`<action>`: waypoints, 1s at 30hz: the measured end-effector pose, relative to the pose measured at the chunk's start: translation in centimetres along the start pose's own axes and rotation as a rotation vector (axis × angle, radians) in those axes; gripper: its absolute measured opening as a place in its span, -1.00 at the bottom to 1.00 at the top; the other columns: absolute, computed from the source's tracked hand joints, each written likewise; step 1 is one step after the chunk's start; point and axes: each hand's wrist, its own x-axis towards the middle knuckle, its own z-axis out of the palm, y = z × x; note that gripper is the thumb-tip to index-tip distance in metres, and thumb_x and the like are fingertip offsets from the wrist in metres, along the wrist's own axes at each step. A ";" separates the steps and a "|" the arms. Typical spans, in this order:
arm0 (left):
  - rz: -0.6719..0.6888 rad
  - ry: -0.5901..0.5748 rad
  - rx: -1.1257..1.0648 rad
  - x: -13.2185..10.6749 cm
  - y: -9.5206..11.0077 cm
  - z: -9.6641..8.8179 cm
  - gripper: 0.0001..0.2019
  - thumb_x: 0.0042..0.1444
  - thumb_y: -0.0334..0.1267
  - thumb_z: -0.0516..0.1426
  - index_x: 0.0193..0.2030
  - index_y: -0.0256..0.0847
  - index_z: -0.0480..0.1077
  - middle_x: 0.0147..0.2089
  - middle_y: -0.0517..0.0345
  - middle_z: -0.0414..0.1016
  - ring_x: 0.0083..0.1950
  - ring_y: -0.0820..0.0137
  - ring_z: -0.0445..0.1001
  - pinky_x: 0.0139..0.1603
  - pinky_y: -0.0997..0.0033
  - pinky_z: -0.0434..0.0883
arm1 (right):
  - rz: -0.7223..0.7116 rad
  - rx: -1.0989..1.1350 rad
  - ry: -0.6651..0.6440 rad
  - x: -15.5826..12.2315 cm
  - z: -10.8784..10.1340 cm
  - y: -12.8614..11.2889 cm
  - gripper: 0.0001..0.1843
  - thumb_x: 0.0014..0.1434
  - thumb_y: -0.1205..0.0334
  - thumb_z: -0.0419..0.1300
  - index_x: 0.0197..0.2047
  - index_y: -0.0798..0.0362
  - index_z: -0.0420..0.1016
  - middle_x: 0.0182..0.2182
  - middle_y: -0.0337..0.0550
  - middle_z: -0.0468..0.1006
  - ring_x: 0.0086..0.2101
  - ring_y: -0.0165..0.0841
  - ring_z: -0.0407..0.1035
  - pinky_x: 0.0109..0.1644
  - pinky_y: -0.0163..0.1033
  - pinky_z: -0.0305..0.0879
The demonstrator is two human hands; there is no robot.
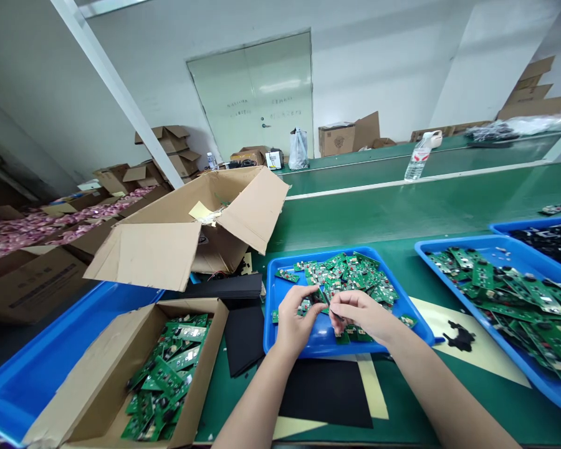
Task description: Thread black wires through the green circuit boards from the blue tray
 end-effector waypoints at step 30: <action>-0.243 -0.107 -0.345 0.3 0.2 -0.2 -0.69 -0.20 -0.15 0.36 -0.30 -0.26 0.54 -0.31 0.04 0.55 -0.27 0.32 0.52 -0.25 0.38 0.50 | -0.302 -0.352 0.306 0.7 0.3 1.3 -0.84 0.06 0.14 0.19 -0.31 0.04 0.40 -0.50 -0.24 0.43 -0.45 -0.37 0.34 -0.36 -0.26 0.29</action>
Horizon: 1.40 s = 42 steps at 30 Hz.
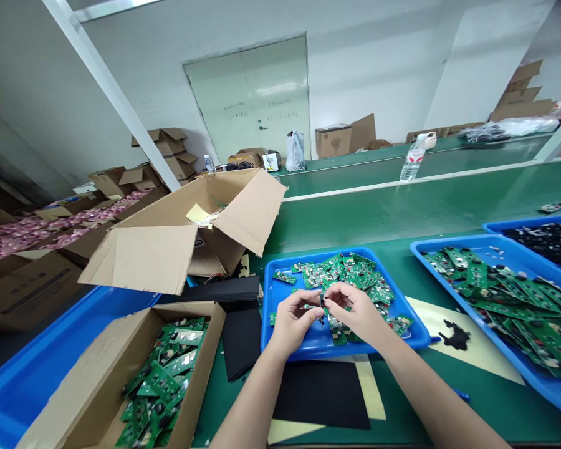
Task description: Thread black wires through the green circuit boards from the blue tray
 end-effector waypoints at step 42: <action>-0.227 -0.188 -0.039 0.1 1.1 0.2 -0.64 -0.16 -0.01 0.33 -0.42 -0.33 0.53 -0.51 0.11 0.48 -0.50 0.49 0.37 -0.43 0.49 0.32 | -0.674 -0.401 0.191 0.0 -0.4 0.7 -0.71 0.21 0.41 0.03 -0.17 -0.05 0.54 -0.27 -0.05 0.45 -0.26 -0.27 0.42 -0.21 -0.14 0.42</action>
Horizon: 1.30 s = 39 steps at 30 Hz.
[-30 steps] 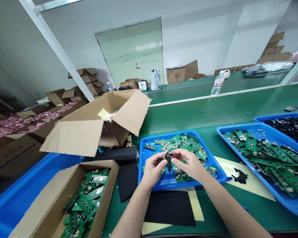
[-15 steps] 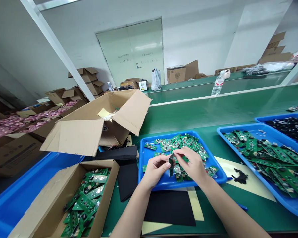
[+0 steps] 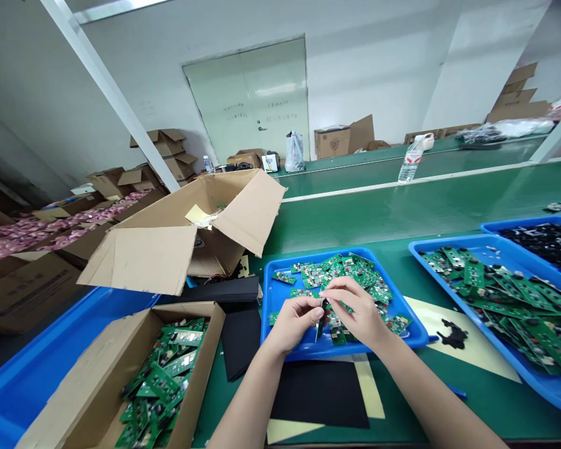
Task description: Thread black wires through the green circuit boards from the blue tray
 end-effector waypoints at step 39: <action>0.626 0.225 0.710 0.2 -1.4 -0.8 -0.78 0.08 -0.26 0.20 -0.10 -0.16 0.49 -0.18 -0.01 0.53 -0.16 0.28 0.50 -0.12 0.28 0.47 | 0.985 0.737 -0.309 1.0 -1.1 -0.5 -0.63 -0.11 -0.04 0.33 -0.56 0.08 0.36 -0.63 -0.29 0.43 -0.57 -0.46 0.33 -0.39 -0.28 0.30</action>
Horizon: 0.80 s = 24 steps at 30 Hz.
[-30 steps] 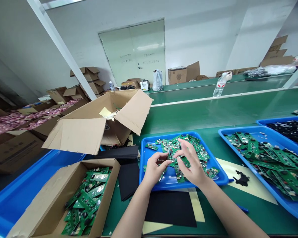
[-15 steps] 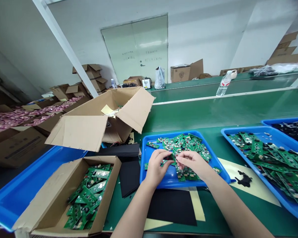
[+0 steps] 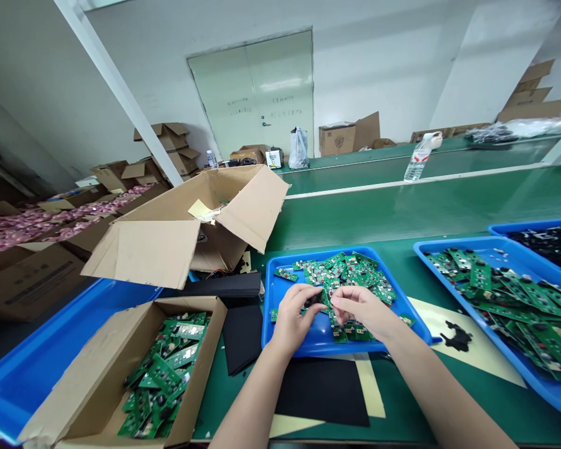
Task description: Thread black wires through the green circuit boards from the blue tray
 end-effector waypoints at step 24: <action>-0.267 -0.033 -0.201 0.0 0.1 0.3 -0.69 -0.08 -0.08 0.29 -0.24 -0.23 0.57 -0.36 0.03 0.52 -0.28 0.30 0.45 -0.22 0.34 0.41 | -0.064 -0.279 0.044 0.0 -0.1 0.1 -0.73 -0.04 0.03 0.21 -0.50 0.07 0.36 -0.65 -0.28 0.43 -0.55 -0.38 0.37 -0.37 -0.23 0.34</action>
